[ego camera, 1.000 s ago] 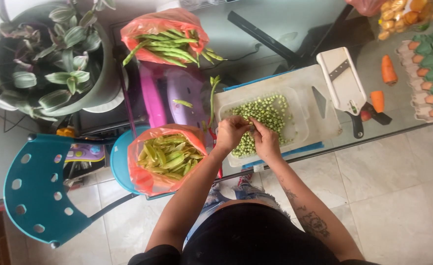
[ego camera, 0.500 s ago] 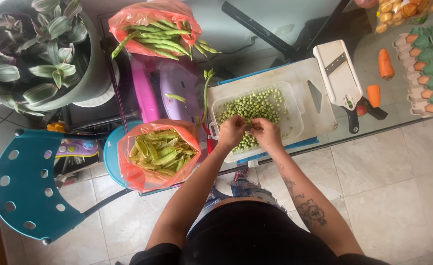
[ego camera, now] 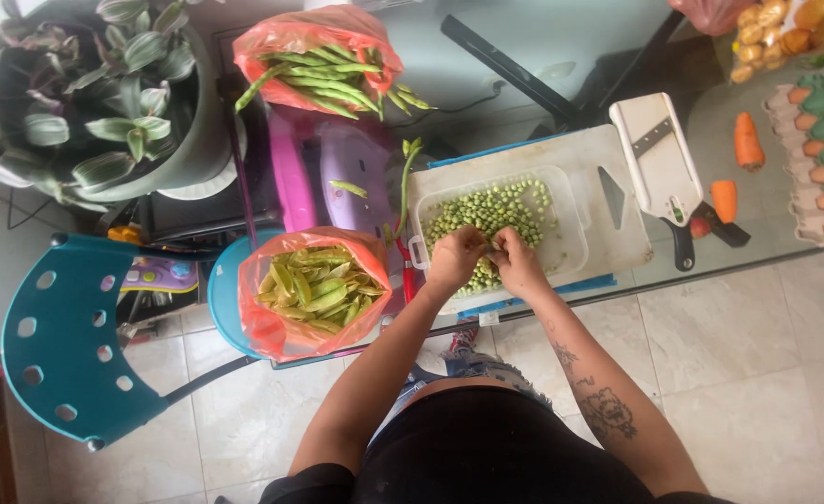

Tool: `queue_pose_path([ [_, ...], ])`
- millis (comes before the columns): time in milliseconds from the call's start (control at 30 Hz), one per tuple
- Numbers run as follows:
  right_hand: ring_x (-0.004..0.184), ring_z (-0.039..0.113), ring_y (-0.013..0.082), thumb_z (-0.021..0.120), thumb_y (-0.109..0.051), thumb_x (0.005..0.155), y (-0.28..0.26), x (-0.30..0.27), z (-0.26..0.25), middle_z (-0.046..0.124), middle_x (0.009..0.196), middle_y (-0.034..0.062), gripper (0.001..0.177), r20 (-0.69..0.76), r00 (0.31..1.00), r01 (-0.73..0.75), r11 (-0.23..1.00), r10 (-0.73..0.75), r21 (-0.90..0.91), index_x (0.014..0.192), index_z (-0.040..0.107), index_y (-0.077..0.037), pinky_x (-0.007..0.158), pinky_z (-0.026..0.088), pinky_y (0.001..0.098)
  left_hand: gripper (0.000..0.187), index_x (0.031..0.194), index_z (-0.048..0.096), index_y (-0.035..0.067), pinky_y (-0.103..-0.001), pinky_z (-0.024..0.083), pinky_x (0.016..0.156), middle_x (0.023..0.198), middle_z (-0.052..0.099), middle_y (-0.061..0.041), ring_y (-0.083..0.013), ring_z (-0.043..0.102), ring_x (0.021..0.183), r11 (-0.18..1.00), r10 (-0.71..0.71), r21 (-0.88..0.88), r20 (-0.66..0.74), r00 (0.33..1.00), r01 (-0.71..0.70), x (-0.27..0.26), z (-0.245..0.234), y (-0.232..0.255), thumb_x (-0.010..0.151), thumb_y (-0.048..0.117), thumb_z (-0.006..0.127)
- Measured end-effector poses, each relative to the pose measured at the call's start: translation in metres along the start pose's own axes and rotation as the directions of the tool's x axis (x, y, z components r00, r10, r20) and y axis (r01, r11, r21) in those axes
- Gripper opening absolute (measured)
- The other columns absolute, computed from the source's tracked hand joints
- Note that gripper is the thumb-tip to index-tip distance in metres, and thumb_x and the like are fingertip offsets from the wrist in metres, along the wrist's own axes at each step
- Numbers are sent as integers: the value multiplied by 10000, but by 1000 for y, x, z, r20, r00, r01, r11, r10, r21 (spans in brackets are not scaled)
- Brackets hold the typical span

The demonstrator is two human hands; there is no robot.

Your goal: The person stands at a glass table and repeatedly picks green pea pods from a plastic bag, opens them by hand, and drops the peas into a clear container while discarding the empty pods back into the bag. A smartphone is visible on the table but not used.

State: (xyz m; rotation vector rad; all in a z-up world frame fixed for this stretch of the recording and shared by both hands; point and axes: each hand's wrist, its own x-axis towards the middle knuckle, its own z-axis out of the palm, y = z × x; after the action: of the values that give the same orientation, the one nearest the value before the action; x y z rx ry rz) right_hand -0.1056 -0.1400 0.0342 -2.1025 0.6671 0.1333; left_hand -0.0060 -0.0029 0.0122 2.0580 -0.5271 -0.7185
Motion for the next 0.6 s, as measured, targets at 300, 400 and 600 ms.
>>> queue_pose_path([
  [300, 816, 735, 408, 550, -270, 1067, -56, -4, 5, 769, 919, 121, 286, -11, 945, 306, 895, -327, -324, 1339, 492, -204, 662, 559, 559, 91, 1082, 591, 187, -513, 561, 900, 1034, 779, -76, -342, 736, 1024, 981, 19, -188, -167, 986, -51, -56, -71, 42, 1002, 214, 559],
  [400, 842, 740, 283, 681, -300, 1022, -95, 24, 22, 765, 920, 48, 245, -59, 822, 514, 782, -566, -352, 1231, 611, -195, 712, 595, 416, 59, 1038, 628, 140, -479, 574, 724, 908, 700, -131, -392, 722, 886, 954, 284, 36, -435, 854, -299, -108, -147, 54, 998, 126, 587],
  [600, 1031, 693, 301, 764, -194, 879, -154, 139, 129, 716, 1044, 48, 352, 126, 799, 573, 679, -588, -459, 1202, 627, -182, 829, 600, 465, 85, 959, 657, 110, -373, 539, 828, 1012, 651, -96, -297, 671, 1006, 659, 592, 752, -528, 609, 11, -168, -235, -13, 991, 172, 609],
])
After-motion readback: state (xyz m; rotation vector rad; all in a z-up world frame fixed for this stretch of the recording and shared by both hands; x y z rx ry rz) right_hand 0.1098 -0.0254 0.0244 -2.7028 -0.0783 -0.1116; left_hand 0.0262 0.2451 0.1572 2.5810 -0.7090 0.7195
